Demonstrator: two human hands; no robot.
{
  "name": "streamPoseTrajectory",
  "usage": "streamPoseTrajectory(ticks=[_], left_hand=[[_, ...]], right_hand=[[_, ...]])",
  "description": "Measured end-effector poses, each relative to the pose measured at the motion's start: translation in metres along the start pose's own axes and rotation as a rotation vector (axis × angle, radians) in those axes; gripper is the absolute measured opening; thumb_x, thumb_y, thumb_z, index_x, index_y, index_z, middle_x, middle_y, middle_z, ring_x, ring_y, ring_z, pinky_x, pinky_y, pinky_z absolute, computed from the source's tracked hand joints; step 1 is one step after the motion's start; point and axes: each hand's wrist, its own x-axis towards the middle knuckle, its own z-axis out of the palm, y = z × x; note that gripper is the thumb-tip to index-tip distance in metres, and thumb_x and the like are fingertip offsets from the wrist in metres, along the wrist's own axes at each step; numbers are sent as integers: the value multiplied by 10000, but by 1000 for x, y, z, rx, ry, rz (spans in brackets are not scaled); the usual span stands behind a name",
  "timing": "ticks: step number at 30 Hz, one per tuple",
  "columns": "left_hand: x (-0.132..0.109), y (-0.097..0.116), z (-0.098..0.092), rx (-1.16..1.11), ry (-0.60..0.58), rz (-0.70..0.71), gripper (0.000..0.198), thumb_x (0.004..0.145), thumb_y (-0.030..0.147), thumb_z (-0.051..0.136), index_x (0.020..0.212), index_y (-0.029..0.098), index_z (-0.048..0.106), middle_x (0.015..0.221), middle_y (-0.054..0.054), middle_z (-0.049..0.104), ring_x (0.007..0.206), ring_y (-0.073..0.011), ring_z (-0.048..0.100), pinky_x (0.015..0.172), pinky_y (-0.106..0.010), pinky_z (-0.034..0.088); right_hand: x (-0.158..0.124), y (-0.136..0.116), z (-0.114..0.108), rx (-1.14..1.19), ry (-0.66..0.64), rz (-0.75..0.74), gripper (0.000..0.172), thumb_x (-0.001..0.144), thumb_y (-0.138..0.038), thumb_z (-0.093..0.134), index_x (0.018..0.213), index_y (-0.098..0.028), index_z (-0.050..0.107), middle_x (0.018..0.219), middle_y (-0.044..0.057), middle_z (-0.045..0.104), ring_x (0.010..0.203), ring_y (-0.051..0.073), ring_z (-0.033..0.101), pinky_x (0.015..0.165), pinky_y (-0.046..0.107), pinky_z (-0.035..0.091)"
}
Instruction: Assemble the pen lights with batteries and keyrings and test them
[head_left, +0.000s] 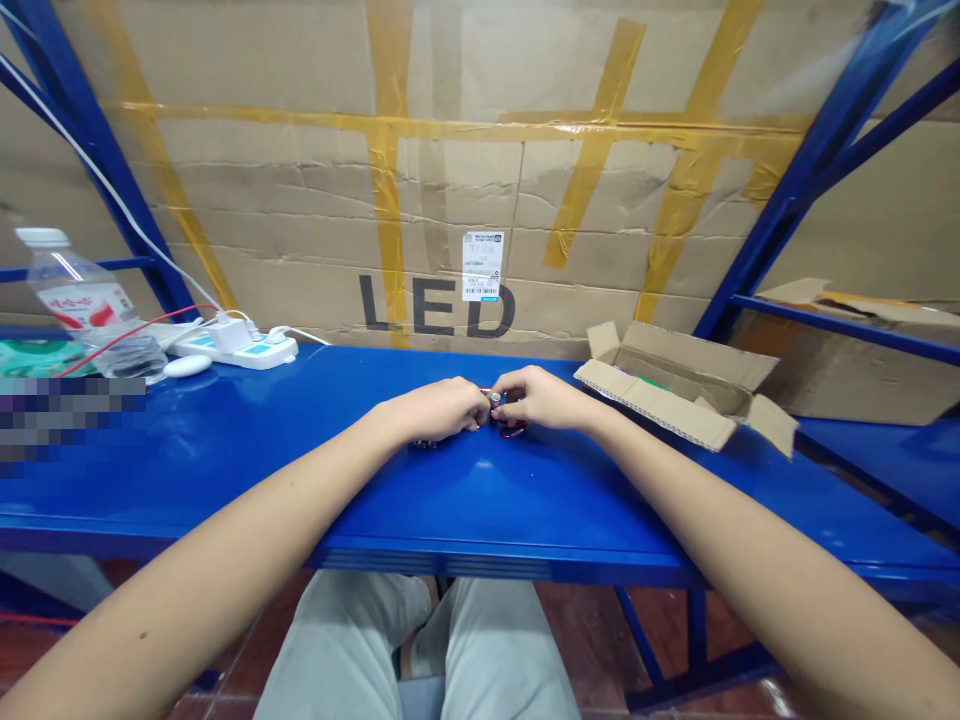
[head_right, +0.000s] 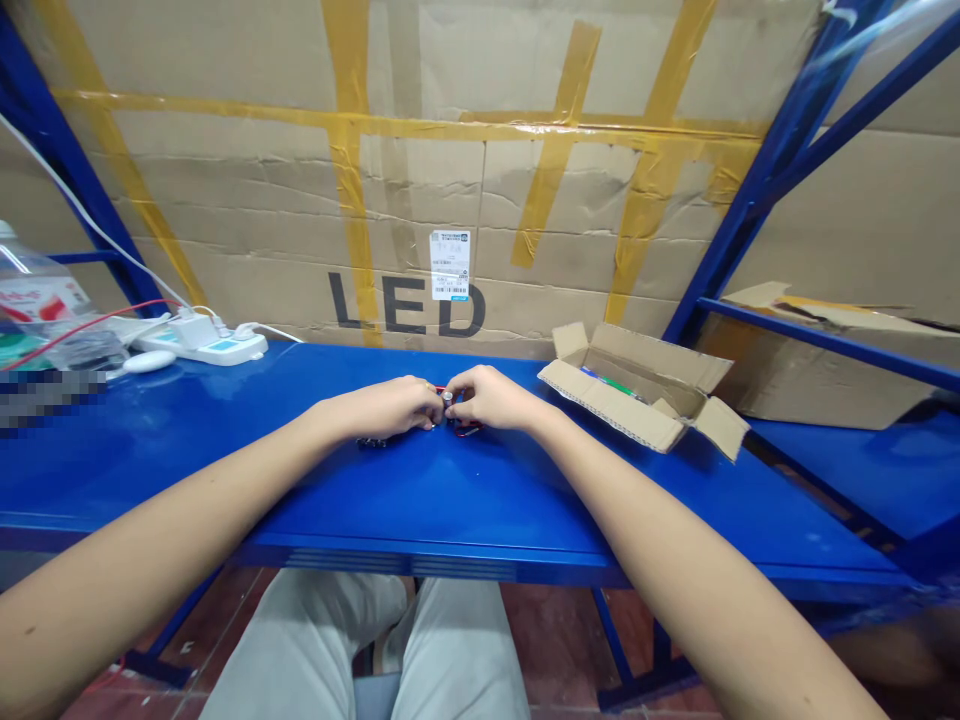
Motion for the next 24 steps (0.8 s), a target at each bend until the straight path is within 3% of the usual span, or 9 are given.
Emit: streamPoseTrajectory(ticks=[9, 11, 16, 18, 24], left_hand=[[-3, 4, -3, -94, -1, -5, 128, 802, 82, 529, 764, 172, 611, 768, -22, 637, 673, -142, 553, 616, -247, 377], [-4, 3, -6, -82, 58, 18, 98, 810, 108, 547, 787, 170, 618, 799, -29, 641, 712, -150, 564, 641, -251, 388], [-6, -4, -17, -100, 335, 26, 74, 841, 141, 571, 874, 154, 636, 862, -44, 648, 777, -153, 572, 688, -255, 412], [-6, -3, -18, -114, 371, 52, 72, 848, 141, 571, 879, 152, 635, 859, -40, 636, 776, -149, 568, 692, -256, 420], [-4, 0, -13, -112, 336, 99, 75, 856, 121, 569, 884, 155, 630, 890, -42, 621, 812, -156, 571, 746, -278, 446]], right_hand=[[-1, 1, -1, -48, 2, -6, 131, 771, -242, 624, 852, -164, 691, 685, 4, 680, 602, 131, 610, 558, 235, 442], [-1, 1, -2, -56, 4, -10, 123, 781, -243, 618, 844, -162, 686, 695, 6, 682, 615, 133, 616, 565, 235, 444], [-1, 0, 0, 1, -9, 33, 163, 793, -275, 633, 892, -156, 682, 773, 24, 705, 644, 156, 641, 586, 257, 475], [0, 0, 2, -27, 0, -7, 163, 800, -265, 628, 909, -160, 690, 813, 29, 712, 686, 167, 645, 631, 271, 484], [2, 4, 3, -243, 114, -235, 129, 809, -157, 605, 872, -181, 715, 934, 45, 714, 872, 188, 626, 802, 298, 456]])
